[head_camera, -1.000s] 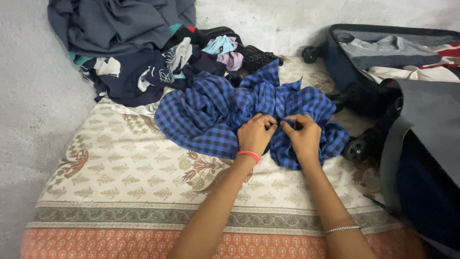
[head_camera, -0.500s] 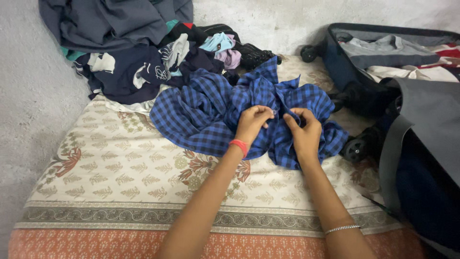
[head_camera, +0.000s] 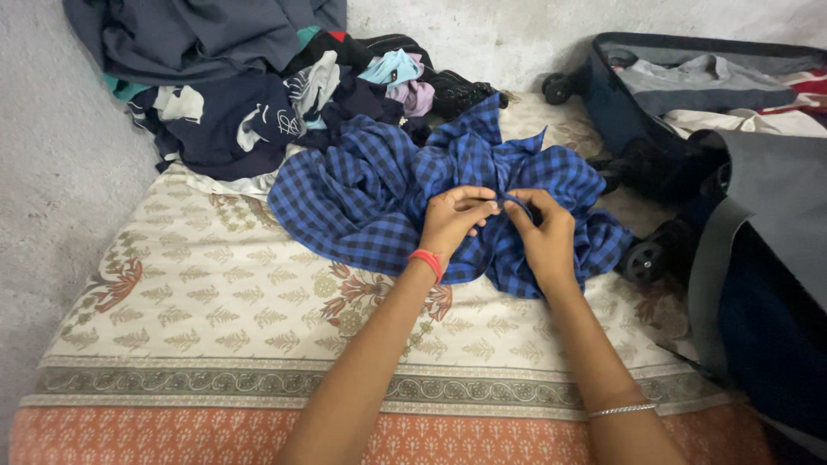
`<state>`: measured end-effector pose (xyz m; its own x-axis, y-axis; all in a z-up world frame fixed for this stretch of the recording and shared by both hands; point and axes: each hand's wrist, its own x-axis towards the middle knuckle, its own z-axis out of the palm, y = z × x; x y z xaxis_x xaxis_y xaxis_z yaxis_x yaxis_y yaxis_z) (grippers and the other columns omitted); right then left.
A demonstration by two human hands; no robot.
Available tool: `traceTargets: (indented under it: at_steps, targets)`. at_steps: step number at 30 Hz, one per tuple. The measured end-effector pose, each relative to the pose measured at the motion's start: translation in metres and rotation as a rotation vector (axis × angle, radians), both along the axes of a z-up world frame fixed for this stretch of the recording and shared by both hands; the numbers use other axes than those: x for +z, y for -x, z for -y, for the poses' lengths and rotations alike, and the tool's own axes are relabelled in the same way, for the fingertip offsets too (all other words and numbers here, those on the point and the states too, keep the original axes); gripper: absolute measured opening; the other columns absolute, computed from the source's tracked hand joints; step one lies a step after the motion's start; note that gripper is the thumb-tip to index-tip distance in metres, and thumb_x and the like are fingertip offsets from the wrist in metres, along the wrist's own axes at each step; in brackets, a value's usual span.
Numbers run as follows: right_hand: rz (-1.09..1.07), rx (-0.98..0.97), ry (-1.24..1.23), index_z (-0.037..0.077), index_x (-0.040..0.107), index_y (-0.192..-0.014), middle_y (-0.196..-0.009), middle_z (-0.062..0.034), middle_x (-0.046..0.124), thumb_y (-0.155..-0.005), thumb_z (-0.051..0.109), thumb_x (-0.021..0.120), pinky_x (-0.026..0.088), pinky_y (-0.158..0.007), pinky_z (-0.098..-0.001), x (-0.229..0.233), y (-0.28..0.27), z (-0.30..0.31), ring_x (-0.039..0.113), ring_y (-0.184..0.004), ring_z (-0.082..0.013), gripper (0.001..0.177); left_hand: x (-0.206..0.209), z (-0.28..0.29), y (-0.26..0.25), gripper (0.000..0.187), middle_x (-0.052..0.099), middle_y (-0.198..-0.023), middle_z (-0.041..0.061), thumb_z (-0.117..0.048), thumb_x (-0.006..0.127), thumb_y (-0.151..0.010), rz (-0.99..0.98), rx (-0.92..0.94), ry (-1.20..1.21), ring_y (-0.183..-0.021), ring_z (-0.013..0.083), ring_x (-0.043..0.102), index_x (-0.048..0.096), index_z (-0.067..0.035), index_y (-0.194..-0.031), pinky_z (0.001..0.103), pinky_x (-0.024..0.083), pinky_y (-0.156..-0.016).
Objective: The person folds a gray and red shirt and a blue checkered shirt on a bed and places the gray shirt into a suitcase.
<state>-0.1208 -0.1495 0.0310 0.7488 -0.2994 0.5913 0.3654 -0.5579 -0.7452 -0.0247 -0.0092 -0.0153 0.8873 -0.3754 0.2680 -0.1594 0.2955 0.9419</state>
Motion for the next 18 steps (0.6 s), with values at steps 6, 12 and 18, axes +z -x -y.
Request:
traceTargets:
  at_steps: [6,12,18]
  targets:
    - [-0.013,0.010,0.020,0.000,0.074,-0.108,-0.096,-0.0069,0.077,-0.085,0.013,0.083,0.052,-0.074,-0.0254,0.005,0.008,-0.004,0.065,-0.081,-0.0084,0.027,0.001,0.003,0.003,0.034,0.076,-0.088,0.005,-0.014,0.082,-0.086,-0.066,0.093,0.018,-0.069,0.0071,0.066,0.066,0.001,-0.113,0.020,0.049,-0.054]
    - [0.051,-0.112,0.209,0.001,0.075,-0.105,-0.097,-0.0125,0.077,-0.086,0.019,0.087,0.056,-0.078,-0.0307,0.010,0.013,-0.007,0.075,-0.085,-0.0198,0.029,0.030,-0.003,0.032,0.038,0.079,-0.092,0.009,-0.013,0.074,-0.092,0.097,0.201,-0.141,-0.073,0.0109,0.070,0.065,-0.010,-0.128,0.024,0.053,-0.055]
    - [0.174,-0.190,0.512,0.005,0.076,-0.103,-0.097,-0.0147,0.075,-0.085,0.015,0.082,0.055,-0.076,-0.0405,0.013,0.023,-0.001,0.072,-0.086,-0.0336,0.022,0.060,-0.009,0.052,0.056,0.068,-0.134,0.004,0.000,0.059,-0.085,1.317,0.513,-0.579,-0.127,0.0247,0.060,0.060,-0.012,-0.139,0.041,0.047,-0.107]
